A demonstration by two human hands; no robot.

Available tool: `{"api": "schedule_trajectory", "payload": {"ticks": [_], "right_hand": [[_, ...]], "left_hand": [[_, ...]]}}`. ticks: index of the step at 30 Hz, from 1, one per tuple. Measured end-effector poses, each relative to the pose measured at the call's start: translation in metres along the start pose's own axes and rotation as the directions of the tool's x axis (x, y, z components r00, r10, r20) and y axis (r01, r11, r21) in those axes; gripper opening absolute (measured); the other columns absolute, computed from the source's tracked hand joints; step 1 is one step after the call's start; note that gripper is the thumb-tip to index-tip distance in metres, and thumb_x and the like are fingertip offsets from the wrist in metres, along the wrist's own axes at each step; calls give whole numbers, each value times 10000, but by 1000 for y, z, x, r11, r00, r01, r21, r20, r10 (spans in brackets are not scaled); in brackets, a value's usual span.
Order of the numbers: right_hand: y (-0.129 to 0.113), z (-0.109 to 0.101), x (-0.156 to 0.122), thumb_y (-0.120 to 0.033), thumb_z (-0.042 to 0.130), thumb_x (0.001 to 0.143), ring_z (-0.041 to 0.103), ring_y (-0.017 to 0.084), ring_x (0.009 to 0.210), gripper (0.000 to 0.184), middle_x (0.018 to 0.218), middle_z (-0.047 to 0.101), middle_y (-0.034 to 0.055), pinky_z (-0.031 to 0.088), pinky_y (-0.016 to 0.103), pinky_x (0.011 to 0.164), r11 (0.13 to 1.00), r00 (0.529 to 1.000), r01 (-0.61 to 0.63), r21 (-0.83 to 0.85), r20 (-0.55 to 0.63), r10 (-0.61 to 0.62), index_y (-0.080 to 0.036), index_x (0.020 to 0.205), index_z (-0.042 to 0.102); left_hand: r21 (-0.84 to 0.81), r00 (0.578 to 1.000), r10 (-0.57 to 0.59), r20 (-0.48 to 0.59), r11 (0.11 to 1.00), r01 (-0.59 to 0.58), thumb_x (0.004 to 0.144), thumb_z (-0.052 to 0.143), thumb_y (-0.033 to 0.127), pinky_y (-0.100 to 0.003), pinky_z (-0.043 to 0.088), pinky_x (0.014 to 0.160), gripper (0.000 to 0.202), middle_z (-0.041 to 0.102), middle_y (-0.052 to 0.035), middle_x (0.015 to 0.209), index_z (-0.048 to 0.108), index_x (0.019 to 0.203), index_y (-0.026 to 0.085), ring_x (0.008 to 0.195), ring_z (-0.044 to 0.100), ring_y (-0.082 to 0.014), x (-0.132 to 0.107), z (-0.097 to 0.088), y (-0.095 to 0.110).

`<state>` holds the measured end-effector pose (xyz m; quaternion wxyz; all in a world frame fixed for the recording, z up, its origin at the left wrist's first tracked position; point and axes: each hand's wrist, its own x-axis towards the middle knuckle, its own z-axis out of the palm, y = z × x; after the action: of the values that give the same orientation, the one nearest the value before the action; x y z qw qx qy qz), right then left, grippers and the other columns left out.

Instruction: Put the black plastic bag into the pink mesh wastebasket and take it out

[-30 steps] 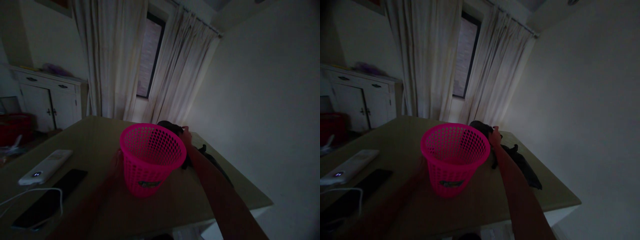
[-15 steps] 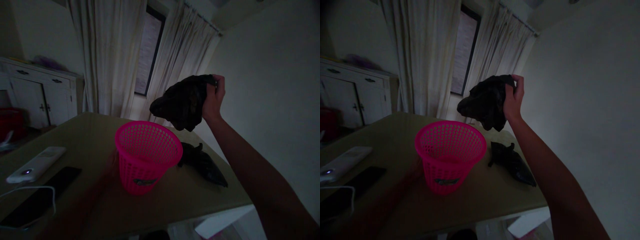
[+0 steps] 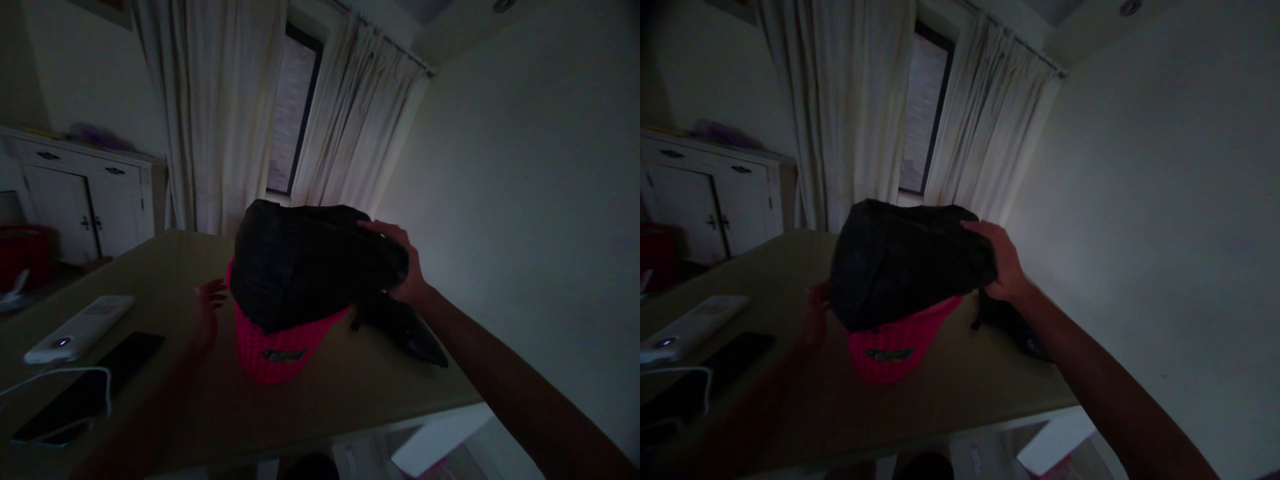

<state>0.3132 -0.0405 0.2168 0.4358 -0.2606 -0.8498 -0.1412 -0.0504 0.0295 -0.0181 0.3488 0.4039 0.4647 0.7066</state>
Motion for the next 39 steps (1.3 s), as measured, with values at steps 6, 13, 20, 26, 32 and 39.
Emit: {"api": "schedule_trajectory", "payload": {"ticks": [6,13,20,26,32,39], "right_hand": [[-8,25,-66,-850,464,934,534,380,1485,877,1641,524,113,429,586,1255,997,983,-69,24,173,64,-321,1634,466],[-16,52,-94,-613,514,1020,461,350,1561,800,1706,448,108,421,572,1275,996,990,-68,51,130,61,-315,1728,288],[2,53,-122,-412,590,987,500,364,1537,870,1705,446,143,515,578,1198,991,994,-41,-126,93,53,-298,1757,204],[13,60,-141,-207,565,970,522,335,1519,830,1656,508,132,509,575,1209,966,975,-221,-131,-26,220,-338,1733,267],[30,70,-131,-357,531,1009,661,295,1324,494,1519,610,144,578,532,1094,776,768,-603,187,-126,627,-275,1495,543],[55,99,-83,-571,739,787,773,270,1014,482,1102,811,92,624,395,913,105,390,-785,611,354,850,-208,1104,721]], "left_hand": [[-72,941,283,183,959,-274,1003,215,852,-423,512,1055,851,699,-111,1428,702,1360,253,1268,651,-296,-8,-5,77],[138,845,413,338,867,-479,924,703,618,-446,503,1107,389,761,-92,1211,784,978,242,1171,689,-301,-25,-3,111],[195,825,559,86,802,-564,1025,626,478,-375,541,1043,256,737,-45,1206,740,1045,250,1157,689,-242,-36,-13,94],[196,912,407,-43,899,-392,922,728,538,-363,574,916,329,718,-39,1024,680,1058,242,972,693,-234,-36,-15,83],[-247,968,-143,208,949,193,744,789,477,-332,602,741,403,756,-44,1104,661,1061,262,920,712,-223,-12,-10,87],[-180,963,-154,222,964,195,588,894,526,-328,597,719,479,800,-71,971,712,900,211,955,749,-286,10,15,108]]}}
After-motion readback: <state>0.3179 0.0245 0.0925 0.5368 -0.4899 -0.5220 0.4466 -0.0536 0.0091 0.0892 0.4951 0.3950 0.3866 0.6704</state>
